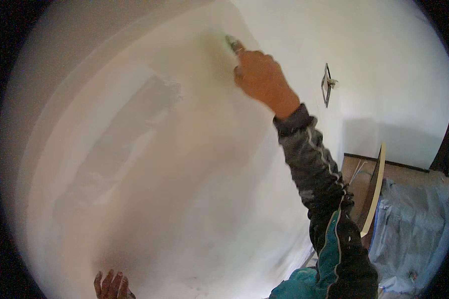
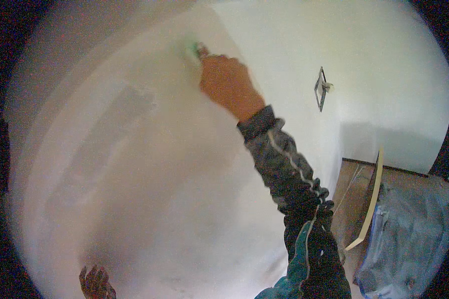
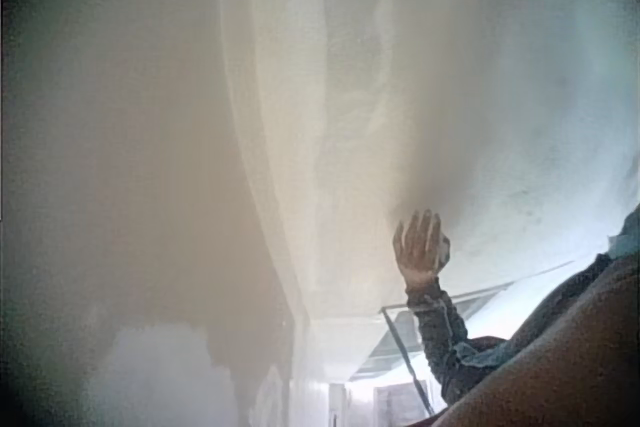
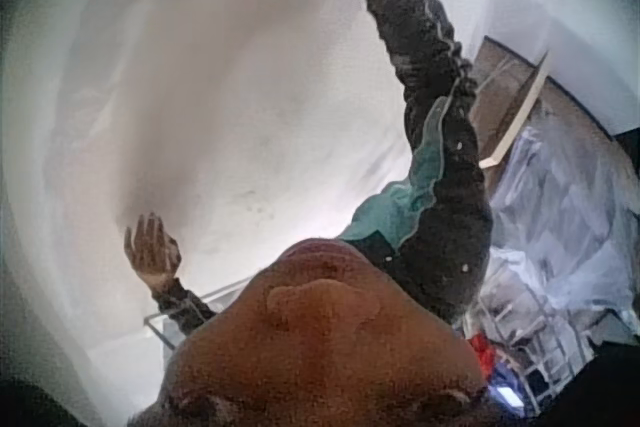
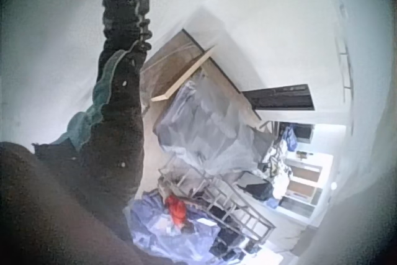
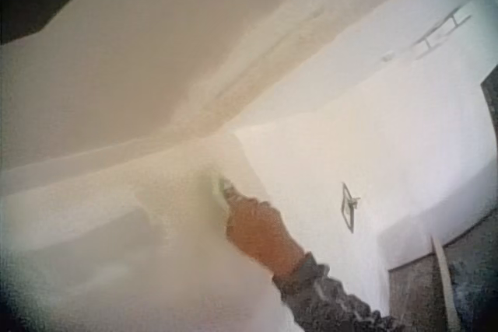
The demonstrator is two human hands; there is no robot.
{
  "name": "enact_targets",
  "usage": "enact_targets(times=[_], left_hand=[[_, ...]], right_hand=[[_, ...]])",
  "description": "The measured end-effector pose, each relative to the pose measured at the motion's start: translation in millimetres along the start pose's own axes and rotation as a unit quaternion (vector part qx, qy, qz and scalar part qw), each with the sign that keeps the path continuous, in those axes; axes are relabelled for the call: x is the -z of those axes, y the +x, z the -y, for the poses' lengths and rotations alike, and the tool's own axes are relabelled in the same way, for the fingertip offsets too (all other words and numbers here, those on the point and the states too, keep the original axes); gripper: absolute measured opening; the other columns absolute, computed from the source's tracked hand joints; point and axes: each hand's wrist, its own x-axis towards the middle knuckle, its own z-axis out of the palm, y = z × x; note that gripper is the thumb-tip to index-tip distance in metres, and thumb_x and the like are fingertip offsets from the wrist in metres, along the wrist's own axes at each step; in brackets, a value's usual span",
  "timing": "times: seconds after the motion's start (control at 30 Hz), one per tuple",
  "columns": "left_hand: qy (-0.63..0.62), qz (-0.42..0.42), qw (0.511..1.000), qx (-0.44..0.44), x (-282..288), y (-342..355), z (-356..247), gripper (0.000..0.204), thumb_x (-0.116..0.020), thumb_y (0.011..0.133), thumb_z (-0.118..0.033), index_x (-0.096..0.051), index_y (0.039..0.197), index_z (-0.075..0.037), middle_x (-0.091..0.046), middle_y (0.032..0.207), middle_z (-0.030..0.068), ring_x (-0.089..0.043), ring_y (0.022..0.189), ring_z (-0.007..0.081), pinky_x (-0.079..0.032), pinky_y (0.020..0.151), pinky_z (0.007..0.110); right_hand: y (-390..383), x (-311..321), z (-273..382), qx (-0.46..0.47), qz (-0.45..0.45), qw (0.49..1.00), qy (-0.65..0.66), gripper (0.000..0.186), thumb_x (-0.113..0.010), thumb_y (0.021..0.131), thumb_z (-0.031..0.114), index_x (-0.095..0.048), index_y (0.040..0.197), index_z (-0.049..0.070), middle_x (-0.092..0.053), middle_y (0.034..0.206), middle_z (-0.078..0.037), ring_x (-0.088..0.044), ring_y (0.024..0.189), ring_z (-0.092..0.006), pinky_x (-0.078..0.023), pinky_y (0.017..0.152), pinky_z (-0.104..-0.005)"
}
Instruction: The person applies and smooths joint compound onto the wall using a plastic spreader, feels the wall surface by hand, and scrapes the spreader with a putty knife.
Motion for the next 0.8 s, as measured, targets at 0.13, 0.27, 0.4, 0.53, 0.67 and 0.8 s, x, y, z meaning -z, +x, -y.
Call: enact_targets(times=[0.13,0.27,0.4,0.53,0.67,0.8], left_hand=[[0.005,-0.004,1.000,0.007,4,-12,0,0.028,-0.052,0.080,-0.004,-0.060,0.107,-0.005,-0.059,0.115,0.0083,-0.055,0.110,0.0282,-0.040,0.095,0.048],[0.008,-0.012,0.999,0.047,6,-33,-2,0.028,-0.053,0.080,-0.003,-0.060,0.107,-0.005,-0.060,0.114,0.0083,-0.055,0.109,0.0285,-0.040,0.095,0.048],[0.010,-0.013,0.998,0.065,11,-44,-6,0.029,-0.052,0.079,-0.003,-0.060,0.107,-0.005,-0.060,0.113,0.0081,-0.056,0.108,0.0283,-0.040,0.094,0.048],[-0.008,-0.005,0.999,0.052,9,-51,-10,0.029,-0.053,0.079,-0.003,-0.060,0.107,-0.006,-0.060,0.113,0.0080,-0.056,0.108,0.0279,-0.040,0.095,0.048],[0.007,-0.026,0.999,0.043,8,-22,-3,0.032,-0.053,0.078,-0.003,-0.059,0.109,-0.007,-0.061,0.112,0.0072,-0.056,0.108,0.0275,-0.040,0.094,0.048],[0.011,-0.045,0.998,0.031,7,-17,-6,0.033,-0.052,0.078,-0.002,-0.059,0.109,-0.007,-0.061,0.112,0.0070,-0.056,0.108,0.0275,-0.040,0.094,0.048]], right_hand=[[41,-22,-36,0.003,-0.033,0.999,0.007,0.043,-0.053,0.076,0.016,-0.049,0.116,0.000,-0.062,0.083,-0.021,-0.061,0.077,-0.0371,-0.050,0.071,-0.0460],[58,-18,-11,-0.005,-0.030,0.999,0.040,0.047,-0.053,0.074,0.013,-0.048,0.119,0.002,-0.061,0.087,-0.024,-0.060,0.079,-0.0392,-0.049,0.074,-0.0487],[72,-18,20,0.041,-0.071,0.997,-0.017,0.033,-0.054,0.074,0.016,-0.054,0.102,-0.001,-0.063,0.078,-0.019,-0.063,0.069,-0.0351,-0.053,0.064,-0.0436],[51,-3,75,0.076,-0.062,0.995,-0.013,0.033,-0.056,0.072,0.014,-0.055,0.102,-0.001,-0.063,0.076,-0.018,-0.062,0.069,-0.0348,-0.051,0.062,-0.0451],[25,27,81,0.117,0.015,0.990,0.073,0.040,-0.057,0.073,0.013,-0.052,0.110,0.000,-0.062,0.079,-0.019,-0.062,0.073,-0.0357,-0.050,0.064,-0.0467],[21,26,37,0.076,-0.023,0.994,0.070,0.041,-0.056,0.074,0.013,-0.051,0.113,0.000,-0.062,0.080,-0.020,-0.062,0.075,-0.0360,-0.050,0.067,-0.0469]])
